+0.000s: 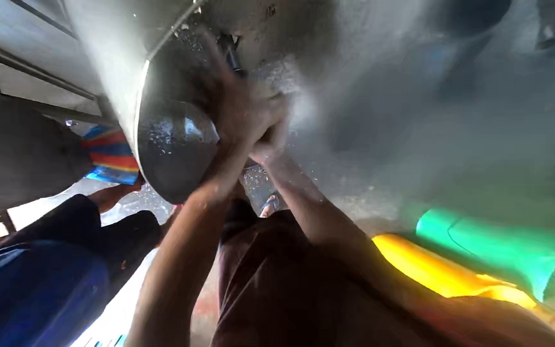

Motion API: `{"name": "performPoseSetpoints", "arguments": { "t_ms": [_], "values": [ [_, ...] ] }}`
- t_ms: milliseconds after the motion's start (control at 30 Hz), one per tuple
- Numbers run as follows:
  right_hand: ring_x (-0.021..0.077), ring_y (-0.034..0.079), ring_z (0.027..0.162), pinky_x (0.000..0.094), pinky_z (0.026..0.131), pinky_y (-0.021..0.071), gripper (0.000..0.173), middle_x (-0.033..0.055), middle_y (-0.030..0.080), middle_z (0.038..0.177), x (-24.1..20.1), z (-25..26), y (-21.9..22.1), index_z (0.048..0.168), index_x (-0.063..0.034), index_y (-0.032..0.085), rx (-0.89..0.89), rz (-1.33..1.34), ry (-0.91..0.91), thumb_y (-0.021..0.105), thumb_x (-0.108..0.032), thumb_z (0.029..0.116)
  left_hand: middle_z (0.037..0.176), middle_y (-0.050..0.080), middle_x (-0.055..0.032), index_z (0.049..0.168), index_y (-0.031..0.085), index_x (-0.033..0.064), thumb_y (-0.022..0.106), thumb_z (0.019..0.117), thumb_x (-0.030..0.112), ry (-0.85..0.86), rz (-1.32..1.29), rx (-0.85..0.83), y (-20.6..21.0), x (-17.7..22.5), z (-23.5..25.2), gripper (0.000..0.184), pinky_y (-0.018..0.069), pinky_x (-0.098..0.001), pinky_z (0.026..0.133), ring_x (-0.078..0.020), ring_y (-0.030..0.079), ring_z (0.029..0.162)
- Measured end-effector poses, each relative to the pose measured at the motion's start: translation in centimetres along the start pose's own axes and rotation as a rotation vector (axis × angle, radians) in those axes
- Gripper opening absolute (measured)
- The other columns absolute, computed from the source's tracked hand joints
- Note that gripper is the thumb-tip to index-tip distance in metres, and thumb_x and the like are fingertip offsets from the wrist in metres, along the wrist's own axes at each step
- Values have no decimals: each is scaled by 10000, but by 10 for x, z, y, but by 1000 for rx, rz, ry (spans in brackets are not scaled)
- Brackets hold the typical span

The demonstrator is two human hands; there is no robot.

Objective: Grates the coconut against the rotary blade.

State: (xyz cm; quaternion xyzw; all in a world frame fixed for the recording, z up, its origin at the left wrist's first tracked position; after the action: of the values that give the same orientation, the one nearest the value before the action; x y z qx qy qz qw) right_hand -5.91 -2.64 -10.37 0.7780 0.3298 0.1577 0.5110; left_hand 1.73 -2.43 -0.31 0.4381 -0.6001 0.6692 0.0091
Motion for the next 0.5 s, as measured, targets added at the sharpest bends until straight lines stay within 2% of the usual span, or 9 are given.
{"name": "performPoseSetpoints", "arguments": {
  "t_ms": [33, 67, 133, 200, 233, 333, 400, 433, 500],
  "values": [
    [169, 662, 1018, 448, 869, 566, 722, 20, 694, 1047, -3, -3, -5, 1094, -223, 633, 40, 18, 18, 286, -824, 895, 1696, 76, -213, 1658, 39, 190, 837, 549, 670, -60, 99, -78, 0, 17, 13, 1449, 338, -643, 1118, -412, 244, 1513],
    [171, 665, 1016, 451, 865, 570, 721, 19, 694, 1047, -6, -3, -7, 1102, -226, 633, 85, 33, 42, 290, -825, 896, 1706, -27, -206, 1659, -25, 235, 837, 506, 668, -105, 150, -103, 2, 26, 19, 1503, 354, -666, 1088, -446, 180, 1530],
    [177, 657, 1012, 464, 854, 565, 724, 19, 683, 1046, -8, -6, -7, 1119, -234, 614, 186, 33, 73, 292, -839, 887, 1709, 7, -196, 1659, -19, 255, 827, 512, 677, -170, 183, -123, 5, 26, 21, 1487, 452, -611, 1023, -449, 240, 1510],
    [220, 653, 1046, 504, 854, 561, 766, 56, 676, 1103, -5, -4, 9, 1180, -221, 602, 221, 53, 100, 315, -855, 861, 1708, 88, -174, 1659, -5, 266, 773, 501, 797, -142, 212, -65, 18, 6, 28, 1493, 490, -603, 976, -425, 332, 1474],
    [255, 641, 1091, 539, 859, 557, 832, 85, 666, 1187, -2, -1, 21, 1260, -210, 583, 195, 74, 95, 312, -872, 835, 1675, 229, -178, 1662, 94, 251, 696, 437, 913, -66, 230, 70, 35, -15, 39, 1517, 507, -596, 958, -393, 431, 1422],
    [220, 606, 1176, 502, 884, 562, 996, 53, 594, 1411, 10, 21, 24, 1465, -232, 467, -75, 14, -19, 147, -900, 799, 1667, 263, -155, 1662, 6, 236, 640, 417, 991, -46, 241, 11, 52, -45, 50, 1588, 507, -547, 1003, -285, 497, 1385],
    [214, 648, 1074, 504, 835, 576, 868, 57, 660, 1233, 12, 16, 12, 1321, -206, 549, -21, 75, -27, 229, -871, 862, 1630, 347, -135, 1659, -17, 252, 663, 422, 977, -81, 199, -12, 50, -46, 49, 1586, 545, -540, 940, -245, 578, 1293],
    [219, 660, 1026, 514, 815, 578, 801, 65, 675, 1139, 10, 6, 9, 1244, -197, 576, 80, 95, 0, 288, -848, 878, 1586, 416, -128, 1661, 33, 262, 680, 420, 957, -90, 162, 12, 47, -45, 44, 1563, 560, -534, 898, -236, 616, 1229],
    [190, 651, 994, 475, 787, 562, 729, 33, 670, 1067, 0, -12, 27, 1188, -234, 583, 383, 0, 45, 298, -830, 880, 1623, 344, -167, 1661, 74, 241, 764, 484, 867, -122, 65, -46, 31, -26, 37, 1501, 540, -535, 960, -284, 569, 1302]
  ]
}}
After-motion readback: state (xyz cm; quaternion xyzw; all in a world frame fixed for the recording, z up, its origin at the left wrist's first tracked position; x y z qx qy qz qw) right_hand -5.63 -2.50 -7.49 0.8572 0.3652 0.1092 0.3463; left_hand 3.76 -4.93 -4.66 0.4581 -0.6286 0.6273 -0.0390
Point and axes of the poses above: each hand's wrist, its own z-axis towards the middle knuckle, its own y-axis out of the palm, x = y × z, the point moved 3 cm from there along z, towards the middle knuckle
